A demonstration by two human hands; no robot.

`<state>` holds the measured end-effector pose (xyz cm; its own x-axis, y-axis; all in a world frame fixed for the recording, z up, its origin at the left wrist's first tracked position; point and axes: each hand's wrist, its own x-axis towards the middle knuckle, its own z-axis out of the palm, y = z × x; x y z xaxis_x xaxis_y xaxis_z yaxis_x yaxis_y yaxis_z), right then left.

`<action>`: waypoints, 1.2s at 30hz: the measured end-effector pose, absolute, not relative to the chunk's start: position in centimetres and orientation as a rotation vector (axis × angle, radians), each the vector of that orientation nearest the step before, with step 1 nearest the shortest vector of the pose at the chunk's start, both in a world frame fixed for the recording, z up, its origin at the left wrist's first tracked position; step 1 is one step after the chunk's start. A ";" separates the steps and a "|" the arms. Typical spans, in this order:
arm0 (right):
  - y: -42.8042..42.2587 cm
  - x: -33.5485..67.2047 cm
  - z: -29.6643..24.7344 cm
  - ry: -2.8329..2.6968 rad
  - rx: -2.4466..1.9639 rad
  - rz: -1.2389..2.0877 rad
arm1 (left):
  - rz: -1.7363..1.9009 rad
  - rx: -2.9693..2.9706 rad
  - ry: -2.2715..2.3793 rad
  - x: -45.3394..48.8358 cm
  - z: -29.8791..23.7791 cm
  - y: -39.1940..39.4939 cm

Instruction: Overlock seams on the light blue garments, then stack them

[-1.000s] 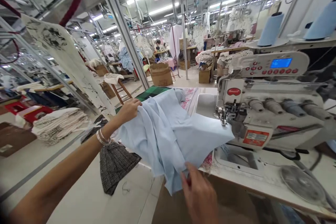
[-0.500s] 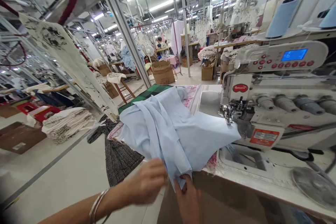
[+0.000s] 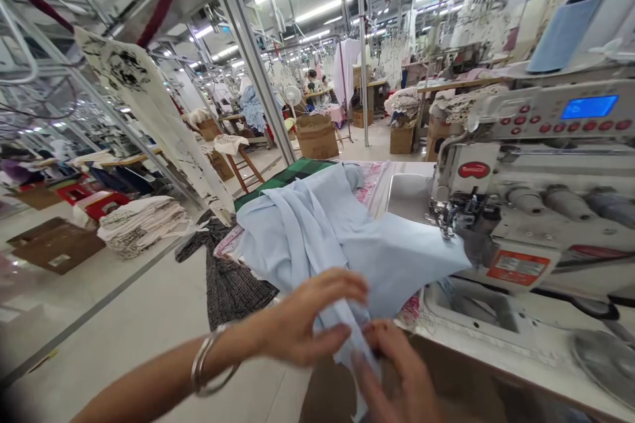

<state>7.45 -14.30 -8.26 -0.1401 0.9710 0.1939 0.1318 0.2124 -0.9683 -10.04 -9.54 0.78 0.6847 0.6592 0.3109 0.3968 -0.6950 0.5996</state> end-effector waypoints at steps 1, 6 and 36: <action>-13.3 8.5 -6.1 -1.517 -1.081 1.085 | 0.620 2.320 0.751 -9.5 3.1 -7.7; -7.3 13.3 0.7 -1.445 -1.181 0.947 | 0.174 2.261 0.617 -5.3 8.2 -0.1; -5.8 14.4 -7.3 -0.950 -1.200 1.032 | 0.793 2.409 0.950 2.3 2.3 3.4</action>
<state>14.38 -5.76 -7.34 0.2657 0.9635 0.0334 -0.1125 0.0654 -0.9915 2.33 3.38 2.32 0.6017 0.7180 0.3498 0.4720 -0.6730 0.5694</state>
